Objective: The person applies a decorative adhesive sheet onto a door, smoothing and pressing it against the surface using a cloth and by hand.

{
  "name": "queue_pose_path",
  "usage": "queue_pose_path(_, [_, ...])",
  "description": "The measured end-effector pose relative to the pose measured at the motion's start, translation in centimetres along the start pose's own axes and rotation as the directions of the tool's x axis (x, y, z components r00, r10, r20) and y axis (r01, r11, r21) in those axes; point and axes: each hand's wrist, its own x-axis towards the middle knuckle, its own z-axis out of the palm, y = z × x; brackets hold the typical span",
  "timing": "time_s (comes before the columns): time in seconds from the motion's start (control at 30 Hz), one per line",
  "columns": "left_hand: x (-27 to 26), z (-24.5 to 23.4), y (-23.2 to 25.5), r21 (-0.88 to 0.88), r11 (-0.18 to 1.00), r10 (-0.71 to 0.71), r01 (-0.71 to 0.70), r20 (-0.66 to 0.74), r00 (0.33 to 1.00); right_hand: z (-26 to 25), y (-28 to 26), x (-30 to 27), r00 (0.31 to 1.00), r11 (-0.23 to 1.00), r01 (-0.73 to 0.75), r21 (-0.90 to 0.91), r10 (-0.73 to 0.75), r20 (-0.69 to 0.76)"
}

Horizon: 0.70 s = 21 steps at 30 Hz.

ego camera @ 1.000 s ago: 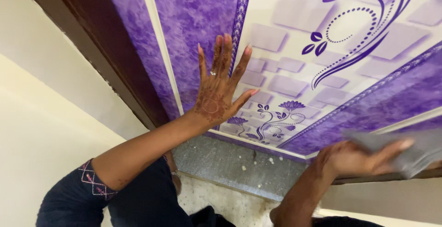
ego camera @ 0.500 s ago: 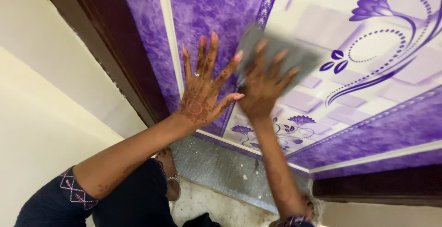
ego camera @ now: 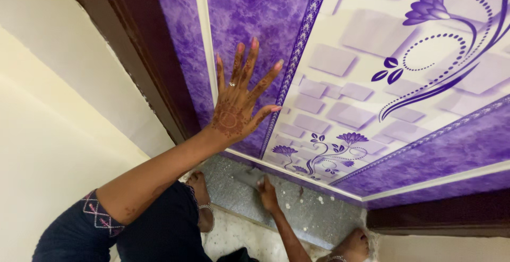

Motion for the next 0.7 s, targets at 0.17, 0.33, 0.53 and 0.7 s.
queue_pose_path(0.17, [0.1,0.6,-0.3,0.03,0.999,0.014,-0.014,0.017,1.0,-4.3,-3.7,3.7,0.995,0.903,0.043,0.427,-0.078,0.065])
queue_pose_path(0.33, [0.6,1.3,-0.7,0.1,0.994,0.042,-0.048,0.065,0.997,-11.3,-11.8,-1.2,0.991,0.765,0.13,0.631,-0.123,-0.056])
queue_pose_path(0.53, [1.3,0.5,-0.2,0.183,0.983,-0.066,0.016,0.271,0.96,-19.3,-20.3,-11.5,0.927,0.322,0.372,0.87,-0.171,-0.333])
queue_pose_path(0.7, [1.7,-0.6,0.4,0.194,0.981,-0.052,-0.002,0.271,0.961,-26.0,-20.9,-18.6,0.644,0.09,0.764,0.639,-0.069,-0.762])
